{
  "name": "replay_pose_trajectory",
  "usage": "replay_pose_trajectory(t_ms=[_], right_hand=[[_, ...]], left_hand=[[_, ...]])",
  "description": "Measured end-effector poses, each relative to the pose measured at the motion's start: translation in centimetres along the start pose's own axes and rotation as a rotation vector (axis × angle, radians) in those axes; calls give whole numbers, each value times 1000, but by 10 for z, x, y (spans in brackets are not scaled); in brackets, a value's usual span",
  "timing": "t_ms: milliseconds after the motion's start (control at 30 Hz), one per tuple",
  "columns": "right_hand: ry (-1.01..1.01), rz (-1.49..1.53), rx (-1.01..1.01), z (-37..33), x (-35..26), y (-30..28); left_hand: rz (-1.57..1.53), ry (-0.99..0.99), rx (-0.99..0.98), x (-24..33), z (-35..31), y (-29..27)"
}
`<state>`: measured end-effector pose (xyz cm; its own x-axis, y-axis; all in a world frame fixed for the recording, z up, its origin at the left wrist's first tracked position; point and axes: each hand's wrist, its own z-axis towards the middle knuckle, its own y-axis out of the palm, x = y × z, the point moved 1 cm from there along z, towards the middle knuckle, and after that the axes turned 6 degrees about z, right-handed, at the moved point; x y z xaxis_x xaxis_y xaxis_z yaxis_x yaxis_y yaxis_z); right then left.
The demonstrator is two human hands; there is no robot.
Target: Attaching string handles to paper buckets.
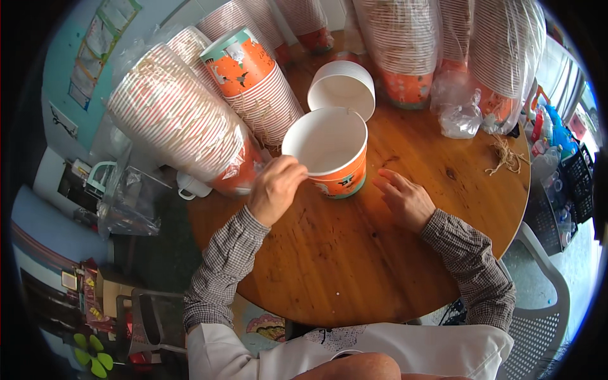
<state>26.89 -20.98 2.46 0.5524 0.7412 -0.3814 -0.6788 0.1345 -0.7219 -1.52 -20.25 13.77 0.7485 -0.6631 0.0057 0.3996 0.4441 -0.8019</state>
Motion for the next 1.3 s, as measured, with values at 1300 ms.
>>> replay_pose_trajectory(t_ms=[1300], right_hand=[[-28,331,-160,-13,-27,-6]], left_hand=[[375,135,394,-87,213,-25]])
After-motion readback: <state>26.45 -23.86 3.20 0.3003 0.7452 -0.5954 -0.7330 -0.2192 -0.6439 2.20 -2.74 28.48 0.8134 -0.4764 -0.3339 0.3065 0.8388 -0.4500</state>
